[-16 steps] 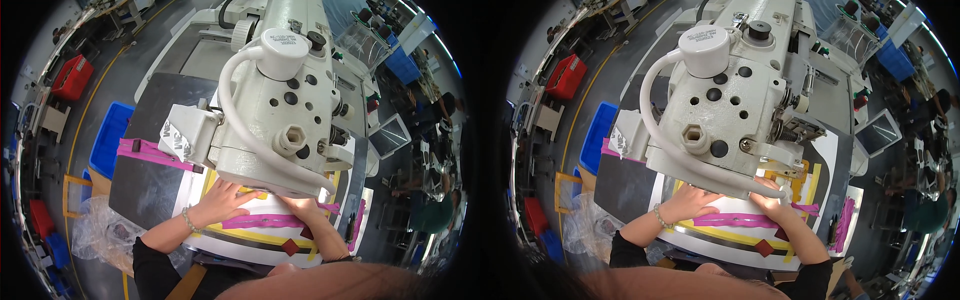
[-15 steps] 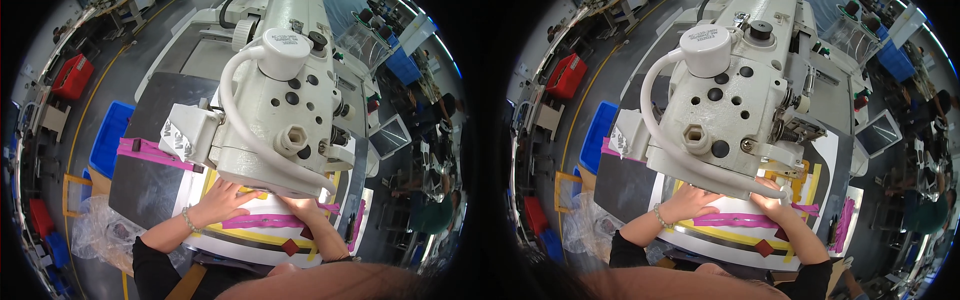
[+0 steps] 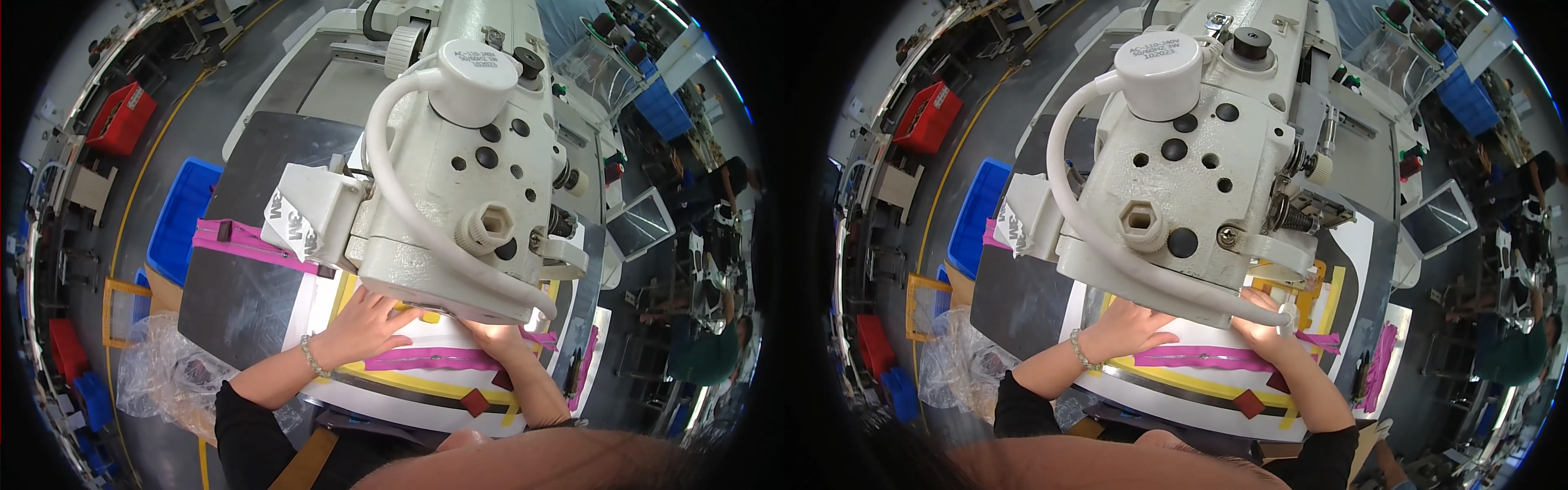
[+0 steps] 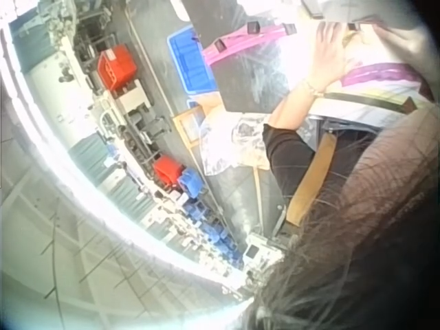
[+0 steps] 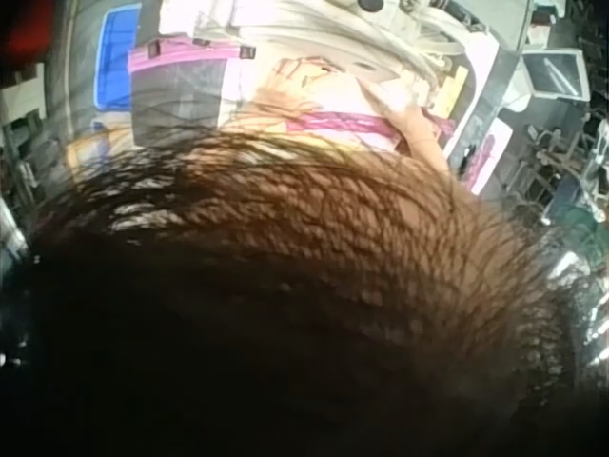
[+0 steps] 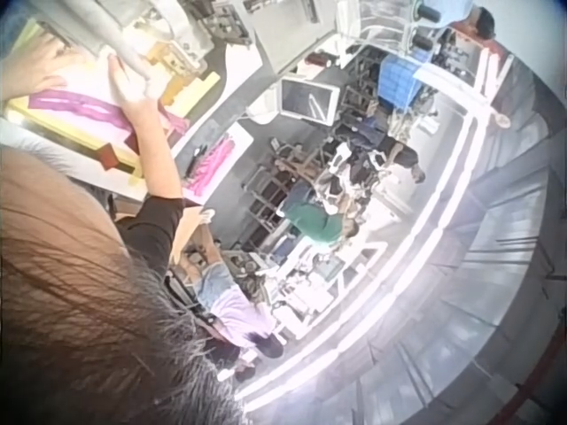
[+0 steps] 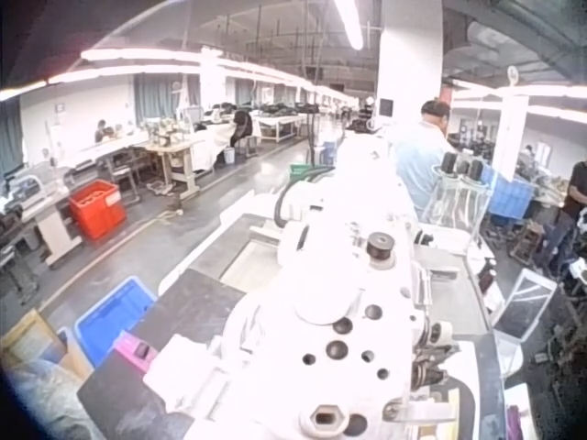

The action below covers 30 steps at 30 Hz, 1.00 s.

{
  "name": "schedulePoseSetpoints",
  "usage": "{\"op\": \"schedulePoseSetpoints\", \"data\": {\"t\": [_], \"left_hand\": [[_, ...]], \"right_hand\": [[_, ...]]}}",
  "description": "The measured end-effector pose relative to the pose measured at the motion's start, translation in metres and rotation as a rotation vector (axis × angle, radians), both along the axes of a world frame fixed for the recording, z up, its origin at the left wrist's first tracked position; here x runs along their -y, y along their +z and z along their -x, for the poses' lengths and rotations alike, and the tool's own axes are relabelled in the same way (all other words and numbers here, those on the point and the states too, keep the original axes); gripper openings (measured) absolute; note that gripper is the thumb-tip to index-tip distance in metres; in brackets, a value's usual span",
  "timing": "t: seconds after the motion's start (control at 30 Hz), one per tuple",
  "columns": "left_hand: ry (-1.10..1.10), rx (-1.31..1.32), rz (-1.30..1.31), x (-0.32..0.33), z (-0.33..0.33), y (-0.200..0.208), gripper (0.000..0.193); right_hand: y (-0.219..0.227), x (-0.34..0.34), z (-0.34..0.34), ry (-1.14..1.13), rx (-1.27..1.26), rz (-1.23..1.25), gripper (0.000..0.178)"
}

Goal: Manually assembling small components onto pink zipper strips using a specialized sewing or assembly machine.

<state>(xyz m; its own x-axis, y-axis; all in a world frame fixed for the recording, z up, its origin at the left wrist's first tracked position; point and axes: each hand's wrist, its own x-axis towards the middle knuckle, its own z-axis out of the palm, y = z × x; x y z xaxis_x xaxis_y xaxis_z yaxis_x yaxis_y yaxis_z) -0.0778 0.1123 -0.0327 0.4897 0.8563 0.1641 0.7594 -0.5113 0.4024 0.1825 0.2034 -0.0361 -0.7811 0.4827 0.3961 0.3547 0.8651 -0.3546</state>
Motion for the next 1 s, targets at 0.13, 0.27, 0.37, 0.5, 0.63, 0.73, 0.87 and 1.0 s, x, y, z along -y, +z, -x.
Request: {"op": "schedulePoseSetpoints", "data": {"t": [0.13,0.27,0.37,0.5,0.63,0.73,0.87,1.0], "left_hand": [[0.059,-0.030,-0.148,-0.002,-0.005,0.004,0.043],[0.153,-0.007,-0.092,0.006,-0.007,-0.009,0.035],[0.192,0.037,-0.056,0.007,-0.007,-0.011,0.031],[0.167,0.055,-0.106,0.002,-0.009,-0.001,0.030],[0.128,0.014,-0.110,0.002,-0.009,0.004,0.033],[0.129,-0.017,-0.134,0.003,-0.011,0.006,0.033],[0.138,-0.129,-0.210,0.002,-0.015,0.016,0.043],[0.113,-0.136,-0.224,0.001,-0.016,0.015,0.047]], "right_hand": [[0.004,0.004,0.000,-0.085,-0.079,0.331,0.031],[0.021,0.005,0.005,-0.066,-0.087,0.392,0.031],[0.038,0.007,0.011,-0.071,-0.098,0.317,0.030],[0.010,0.003,-0.002,-0.033,0.002,0.205,0.030],[0.008,0.004,-0.001,-0.047,0.004,0.314,0.029],[0.007,0.003,-0.001,-0.043,0.049,0.291,0.031],[0.008,0.004,-0.001,-0.049,0.051,0.351,0.035],[-0.002,0.003,-0.007,0.005,0.067,0.232,0.037]]}}
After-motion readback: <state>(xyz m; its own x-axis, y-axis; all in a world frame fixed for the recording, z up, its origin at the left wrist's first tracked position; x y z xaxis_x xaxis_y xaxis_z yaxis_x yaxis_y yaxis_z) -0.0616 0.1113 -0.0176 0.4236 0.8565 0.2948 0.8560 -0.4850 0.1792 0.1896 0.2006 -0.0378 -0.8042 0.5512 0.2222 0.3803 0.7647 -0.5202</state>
